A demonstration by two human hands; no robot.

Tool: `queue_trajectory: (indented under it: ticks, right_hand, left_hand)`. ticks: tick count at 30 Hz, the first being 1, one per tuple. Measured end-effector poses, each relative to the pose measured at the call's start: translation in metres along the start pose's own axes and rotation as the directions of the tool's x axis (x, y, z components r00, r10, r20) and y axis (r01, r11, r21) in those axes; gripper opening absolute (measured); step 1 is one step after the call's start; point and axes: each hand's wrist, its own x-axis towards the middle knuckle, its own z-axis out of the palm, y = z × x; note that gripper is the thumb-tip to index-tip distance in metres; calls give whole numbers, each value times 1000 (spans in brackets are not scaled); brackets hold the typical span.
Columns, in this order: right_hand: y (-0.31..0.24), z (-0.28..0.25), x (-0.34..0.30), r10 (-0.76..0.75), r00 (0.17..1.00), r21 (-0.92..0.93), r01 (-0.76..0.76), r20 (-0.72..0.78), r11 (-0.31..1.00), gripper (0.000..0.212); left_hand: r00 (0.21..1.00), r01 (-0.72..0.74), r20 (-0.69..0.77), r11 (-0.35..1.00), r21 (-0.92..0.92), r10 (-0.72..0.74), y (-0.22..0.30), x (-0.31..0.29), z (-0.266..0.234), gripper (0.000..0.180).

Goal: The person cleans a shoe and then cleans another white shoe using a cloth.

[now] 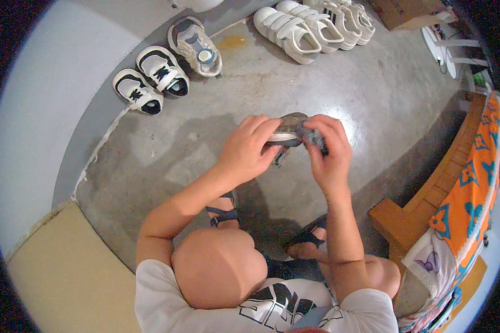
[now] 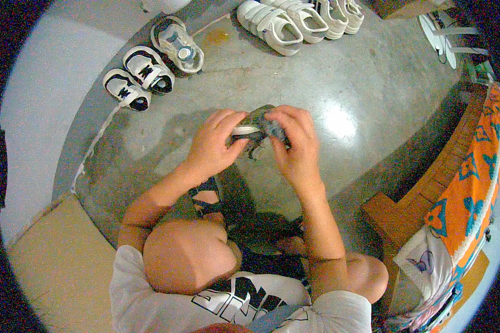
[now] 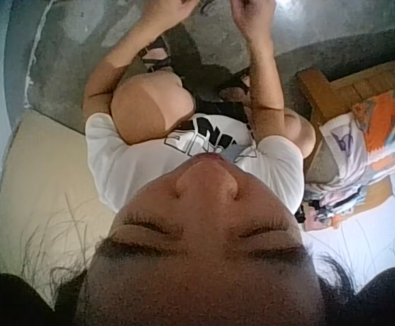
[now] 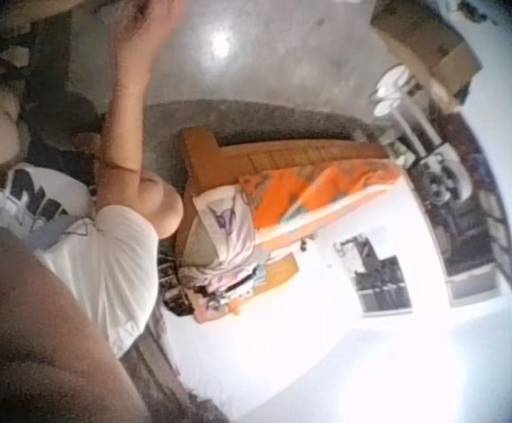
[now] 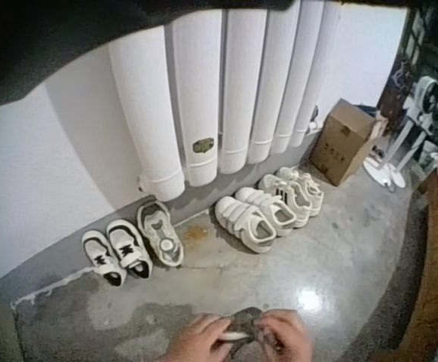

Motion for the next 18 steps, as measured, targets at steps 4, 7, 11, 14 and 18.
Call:
queue_trajectory:
  ticks: [4, 7, 11, 14, 18]
  right_hand:
    - [16, -9, -3, 186, 982, 8, -185, -36, 983, 41]
    - [-6, 3, -4, 14, 1000, 1, -14, 16, 1000, 39]
    - [11, 3, -7, 160, 986, 45, -158, -40, 986, 36]
    - [7, -1, -6, 147, 988, 18, -146, -50, 989, 34]
    - [-3, 9, -7, 58, 997, 23, -57, -48, 998, 33]
  left_hand:
    - [999, 38, -4, 999, -21, -38, 0, -1, -3, 47]
    - [999, 43, 8, 999, 20, -43, 2, -2, -6, 47]
    - [999, 34, 42, 999, 8, -34, 3, 1, -8, 48]
    - [999, 34, 24, 999, 17, -34, 1, -2, -5, 48]
    - [998, 44, 52, 999, 1, -44, -1, -2, -7, 49]
